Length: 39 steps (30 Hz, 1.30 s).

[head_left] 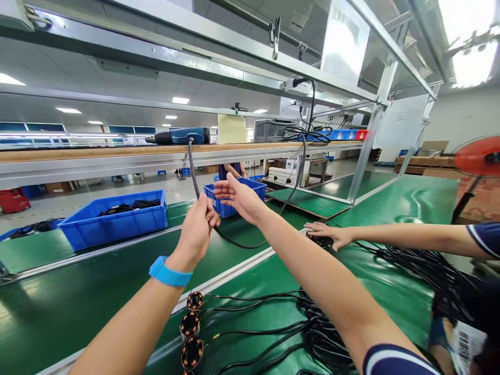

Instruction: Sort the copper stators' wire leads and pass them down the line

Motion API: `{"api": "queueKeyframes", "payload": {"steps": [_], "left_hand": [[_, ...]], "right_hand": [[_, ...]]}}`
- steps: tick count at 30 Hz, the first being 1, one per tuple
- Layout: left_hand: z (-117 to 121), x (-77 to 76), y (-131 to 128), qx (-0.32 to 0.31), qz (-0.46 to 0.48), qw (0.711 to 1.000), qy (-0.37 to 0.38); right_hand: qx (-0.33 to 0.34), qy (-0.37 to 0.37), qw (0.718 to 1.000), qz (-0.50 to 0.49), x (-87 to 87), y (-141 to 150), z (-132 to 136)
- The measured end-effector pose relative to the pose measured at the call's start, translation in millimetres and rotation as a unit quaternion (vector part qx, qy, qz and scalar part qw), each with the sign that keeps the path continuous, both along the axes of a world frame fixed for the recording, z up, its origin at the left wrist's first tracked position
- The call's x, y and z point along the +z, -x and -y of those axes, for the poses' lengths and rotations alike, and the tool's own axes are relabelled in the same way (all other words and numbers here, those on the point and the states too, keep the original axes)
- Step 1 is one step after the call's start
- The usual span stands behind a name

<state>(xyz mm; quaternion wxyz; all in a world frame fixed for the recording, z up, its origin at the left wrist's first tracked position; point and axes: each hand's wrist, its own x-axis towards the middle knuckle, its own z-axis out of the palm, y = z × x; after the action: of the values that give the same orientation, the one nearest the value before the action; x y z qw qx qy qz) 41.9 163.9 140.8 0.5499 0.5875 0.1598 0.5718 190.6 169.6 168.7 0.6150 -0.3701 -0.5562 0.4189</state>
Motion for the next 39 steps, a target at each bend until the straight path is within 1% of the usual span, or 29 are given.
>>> {"api": "queueKeyframes", "payload": {"steps": [2,3,4,5,7,8,9,10,11,12,13,14,16,17,19,20,23,26,28,30,32,35,37,39], "left_hand": [[29.2,5.9,13.1,-0.022,0.012,1.0,0.018],[44.3,5.5,18.3,-0.031,0.018,0.999,0.03],[59.0,2.1,22.5,-0.041,0.022,0.998,0.043],[72.9,-4.9,26.1,-0.052,0.023,0.997,0.056],[95.2,-28.6,33.6,-0.089,0.002,0.993,0.073],[102.2,-43.9,38.8,-0.111,-0.025,0.991,0.068],[105.5,-60.0,45.7,-0.126,-0.063,0.989,0.049],[104.8,-76.0,54.2,-0.126,-0.116,0.985,0.013],[99.6,-91.0,64.2,-0.11,-0.176,0.978,-0.028],[90.3,-104.6,74.8,-0.072,-0.237,0.966,-0.073],[77.4,-116.7,85.4,-0.013,-0.304,0.946,-0.11],[61.7,-127.3,94.8,0.027,-0.339,0.933,-0.113],[26.8,-145.9,107.3,0.083,-0.393,0.909,-0.11],[10.1,-154.4,109.5,0.093,-0.417,0.897,-0.113],[-18.0,-170.8,106.3,0.09,-0.465,0.87,-0.135],[-28.6,-178.7,102.0,0.08,-0.486,0.858,-0.147],[-48.0,-200.1,85.9,0.046,-0.53,0.829,-0.172],[-55.6,-216.0,75.4,0.019,-0.554,0.811,-0.189],[-58.0,-222.8,72.5,0.0,-0.56,0.804,-0.2],[-59.9,-226.6,70.8,-0.018,-0.563,0.799,-0.21],[-61.4,-227.9,69.7,-0.03,-0.563,0.796,-0.218],[-62.7,-227.7,70.7,-0.024,-0.557,0.798,-0.231],[-62.6,-227.8,73.8,-0.006,-0.549,0.802,-0.237],[-61.9,-229.1,77.6,0.009,-0.543,0.806,-0.236]], "right_hand": [[0.058,0.018,0.994,-0.089,21.1,18.0,-12.9],[0.089,0.021,0.988,-0.123,31.8,26.2,-18.1],[0.12,0.024,0.98,-0.155,42.7,34.0,-22.5],[0.15,0.027,0.971,-0.186,53.5,41.3,-25.8],[0.2,0.023,0.948,-0.244,74.3,54.9,-28.5],[0.218,0.016,0.938,-0.267,83.2,61.2,-27.4],[0.231,0.006,0.931,-0.283,90.4,67.1,-24.3],[0.239,-0.001,0.927,-0.29,95.0,72.3,-19.1],[0.24,-0.004,0.927,-0.289,96.3,76.5,-11.5],[0.235,-0.002,0.93,-0.283,93.9,79.3,-1.4],[0.225,0.001,0.935,-0.274,87.6,80.3,11.4],[0.21,0.001,0.942,-0.261,77.2,79.1,26.7],[0.172,-0.01,0.958,-0.229,46.2,69.0,63.5],[0.151,-0.026,0.966,-0.208,26.7,60.2,83.7],[0.104,-0.03,0.979,-0.173,-15.9,36.4,124.6],[0.078,-0.017,0.985,-0.153,-37.5,22.7,144.0],[-0.008,0.052,0.995,-0.082,-96.2,-17.5,194.0],[-0.072,0.118,0.99,-0.006,-141.6,-46.2,229.5],[-0.085,0.161,0.983,0.017,-163.2,-56.6,244.7],[-0.086,0.19,0.978,0.016,-176.8,-60.9,253.4],[-0.091,0.206,0.974,0.013,-181.5,-61.7,256.2],[-0.089,0.236,0.966,0.06,-175.6,-63.1,252.7],[-0.056,0.261,0.955,0.13,-170.1,-67.2,248.5],[-0.009,0.285,0.939,0.192,-169.4,-72.9,245.8]]}}
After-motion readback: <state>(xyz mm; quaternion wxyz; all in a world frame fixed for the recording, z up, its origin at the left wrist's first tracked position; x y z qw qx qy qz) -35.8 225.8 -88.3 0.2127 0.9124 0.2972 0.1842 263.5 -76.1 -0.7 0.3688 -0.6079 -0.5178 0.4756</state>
